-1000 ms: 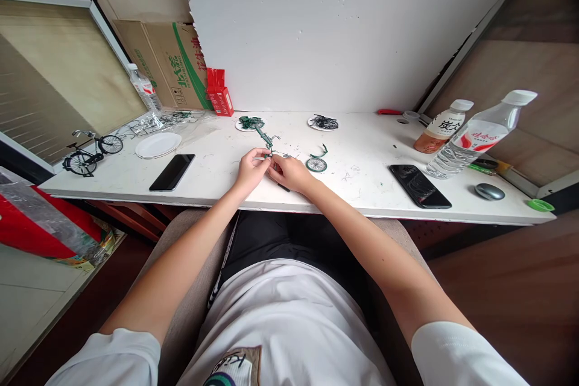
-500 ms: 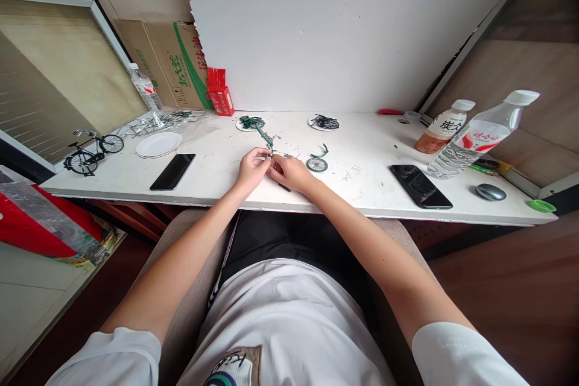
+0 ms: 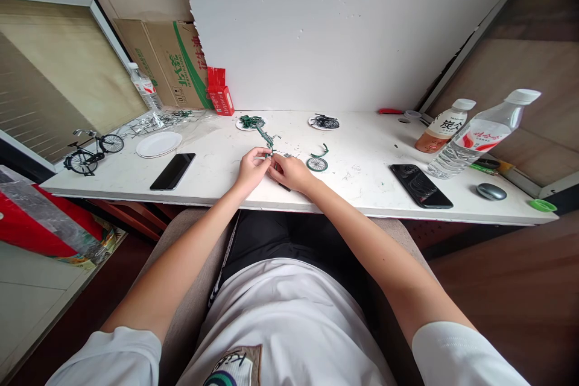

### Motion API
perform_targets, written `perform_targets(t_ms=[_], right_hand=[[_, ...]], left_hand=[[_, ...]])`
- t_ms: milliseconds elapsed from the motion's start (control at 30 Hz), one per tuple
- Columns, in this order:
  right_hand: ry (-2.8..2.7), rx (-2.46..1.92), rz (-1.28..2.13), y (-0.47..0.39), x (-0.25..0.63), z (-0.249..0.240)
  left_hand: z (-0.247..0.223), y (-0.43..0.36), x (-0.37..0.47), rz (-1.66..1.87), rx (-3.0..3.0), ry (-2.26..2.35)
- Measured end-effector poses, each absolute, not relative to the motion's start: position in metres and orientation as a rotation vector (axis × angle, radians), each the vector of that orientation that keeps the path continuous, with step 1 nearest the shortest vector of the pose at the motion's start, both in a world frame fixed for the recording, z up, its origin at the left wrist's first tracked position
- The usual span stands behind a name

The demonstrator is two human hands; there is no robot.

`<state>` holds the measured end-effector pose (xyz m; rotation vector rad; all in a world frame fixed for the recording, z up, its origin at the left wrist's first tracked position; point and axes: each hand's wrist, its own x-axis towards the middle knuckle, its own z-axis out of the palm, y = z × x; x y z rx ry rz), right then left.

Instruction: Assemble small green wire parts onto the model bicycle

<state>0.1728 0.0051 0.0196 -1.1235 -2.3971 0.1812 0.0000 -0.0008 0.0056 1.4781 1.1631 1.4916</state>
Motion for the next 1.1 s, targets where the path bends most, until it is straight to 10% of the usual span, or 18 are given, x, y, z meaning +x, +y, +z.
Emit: perform_targets(t_ms=[1100], right_hand=[[-2.414, -1.126, 0.166, 0.0049, 0.1717, 0.021]], left_hand=[[0.0038, 0.0023, -0.0005, 1.485, 1.477, 1.162]])
